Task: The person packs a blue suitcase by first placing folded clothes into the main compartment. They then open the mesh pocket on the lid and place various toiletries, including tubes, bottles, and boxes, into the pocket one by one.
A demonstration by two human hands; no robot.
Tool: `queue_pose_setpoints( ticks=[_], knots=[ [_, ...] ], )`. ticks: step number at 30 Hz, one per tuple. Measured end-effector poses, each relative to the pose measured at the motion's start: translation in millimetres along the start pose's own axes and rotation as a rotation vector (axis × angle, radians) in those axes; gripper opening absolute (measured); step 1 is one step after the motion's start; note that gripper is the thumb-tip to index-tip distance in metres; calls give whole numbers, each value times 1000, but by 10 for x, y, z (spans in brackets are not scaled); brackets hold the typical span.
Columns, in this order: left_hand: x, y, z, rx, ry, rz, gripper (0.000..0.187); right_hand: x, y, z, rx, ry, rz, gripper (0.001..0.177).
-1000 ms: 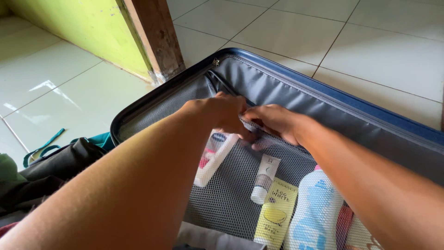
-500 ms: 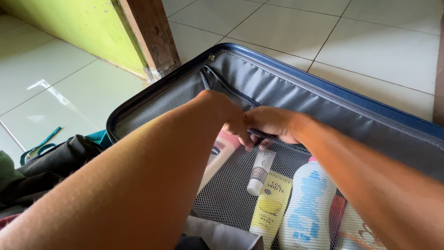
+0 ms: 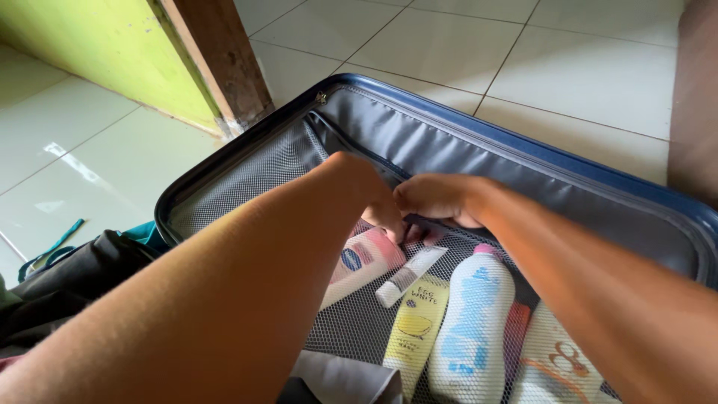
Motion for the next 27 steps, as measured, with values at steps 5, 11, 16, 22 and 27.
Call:
queue_pose_setpoints(
  ticks=[5,11,16,22,27],
  knots=[
    [122,-32,-167,-4,-63,151,68,7,7,-100,0,-64,-20,17],
    [265,-100,-395,18,-109,267,69,62,-157,-234,136,-76,-83,21],
    [402,-290,-579,148,-125,340,77,-73,-365,-447,348,-272,-156,30],
    [746,-567,-745,287,-97,399,93,-166,-658,-921,698,-306,-277,27],
    [1220,-762,-962,342,-69,452,87,-75,-805,-1478,796,-289,-291,21]
  ],
)
Point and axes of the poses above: each hand's wrist, its own z-axis towards the middle knuckle, its own y-axis out of the palm, x = y × z, the point moved 10 cm from there along z, towards the middle knuckle, and after that the axes turned 13 degrees about y, right-handed, at the moved point
